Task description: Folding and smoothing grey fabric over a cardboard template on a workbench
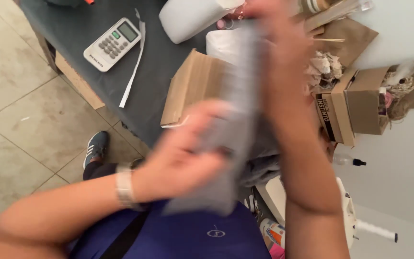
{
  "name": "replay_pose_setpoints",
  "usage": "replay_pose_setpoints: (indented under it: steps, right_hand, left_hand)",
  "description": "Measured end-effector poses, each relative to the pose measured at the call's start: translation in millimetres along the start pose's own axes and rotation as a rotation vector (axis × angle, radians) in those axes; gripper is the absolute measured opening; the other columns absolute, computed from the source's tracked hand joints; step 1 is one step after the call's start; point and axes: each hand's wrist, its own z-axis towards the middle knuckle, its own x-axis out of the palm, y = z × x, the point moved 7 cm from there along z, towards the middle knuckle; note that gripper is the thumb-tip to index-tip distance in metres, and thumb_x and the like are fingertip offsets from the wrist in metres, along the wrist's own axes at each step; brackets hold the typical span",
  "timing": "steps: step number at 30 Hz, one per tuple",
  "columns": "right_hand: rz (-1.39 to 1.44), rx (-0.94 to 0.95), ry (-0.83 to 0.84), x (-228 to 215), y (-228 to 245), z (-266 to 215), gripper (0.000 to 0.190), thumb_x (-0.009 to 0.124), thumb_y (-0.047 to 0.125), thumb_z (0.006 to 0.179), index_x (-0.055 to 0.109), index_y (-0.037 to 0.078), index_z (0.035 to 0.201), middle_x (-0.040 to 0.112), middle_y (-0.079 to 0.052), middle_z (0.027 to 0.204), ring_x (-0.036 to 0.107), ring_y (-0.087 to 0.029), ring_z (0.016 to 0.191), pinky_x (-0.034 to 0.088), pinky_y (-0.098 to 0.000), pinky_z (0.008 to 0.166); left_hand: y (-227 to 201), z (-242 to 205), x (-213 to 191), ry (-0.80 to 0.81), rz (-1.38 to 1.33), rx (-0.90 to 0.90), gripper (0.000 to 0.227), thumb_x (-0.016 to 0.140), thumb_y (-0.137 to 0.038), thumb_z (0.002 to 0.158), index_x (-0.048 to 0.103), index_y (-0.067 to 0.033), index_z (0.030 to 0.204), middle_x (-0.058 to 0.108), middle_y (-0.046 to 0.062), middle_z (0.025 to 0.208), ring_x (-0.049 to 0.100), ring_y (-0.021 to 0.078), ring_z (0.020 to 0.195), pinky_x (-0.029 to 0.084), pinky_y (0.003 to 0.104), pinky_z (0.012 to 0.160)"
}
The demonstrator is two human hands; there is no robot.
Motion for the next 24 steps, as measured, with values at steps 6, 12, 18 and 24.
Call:
replay_pose_setpoints:
  steps: [6,12,18,24]
  right_hand:
    - [-0.291,-0.162,0.619,144.0,-63.4,-29.8,0.053,0.044,0.015,0.108,0.033,0.026,0.158,0.072,-0.008,0.121,0.069,-0.021,0.112,0.024,-0.0560,0.120]
    - [0.093,-0.050,0.212,3.1,-74.9,-42.4,0.039,0.056,-0.009,0.103,0.054,0.000,0.141,0.060,-0.017,0.140,0.059,-0.030,0.132,0.050,-0.0414,0.118]
    - [-0.106,0.421,0.042,-92.6,-223.3,-173.3,0.038,0.059,0.033,0.112,0.064,0.010,0.142,0.070,-0.014,0.122,0.067,-0.030,0.115,0.051,-0.0462,0.099]
    - [0.734,1.009,-0.316,-20.6,-297.1,-315.9,0.067,0.040,0.067,0.104,0.060,0.019,0.146,0.068,-0.013,0.133,0.068,-0.024,0.116,0.055,-0.0372,0.101]
  left_hand:
    - [86.9,-71.0,-131.7,-0.303,0.078,-0.646,0.039,0.052,0.000,0.084,0.068,-0.0054,0.119,0.068,0.001,0.102,0.059,0.0100,0.091,0.047,0.026,0.080]
    - [157.0,-81.6,-127.4,0.214,0.998,-0.415,0.059,0.057,-0.022,0.092,0.048,-0.0019,0.147,0.064,0.021,0.136,0.063,0.0389,0.119,0.049,0.051,0.099]
    - [114.3,21.3,-78.8,0.089,0.793,-0.371,0.064,0.052,-0.049,0.105,0.051,0.0044,0.140,0.067,0.030,0.123,0.067,0.0482,0.110,0.050,0.064,0.093]
    - [160.0,48.8,-57.1,-0.051,0.505,-0.584,0.057,0.047,-0.040,0.108,0.054,0.0025,0.144,0.057,0.034,0.138,0.050,0.0543,0.130,0.038,0.061,0.111]
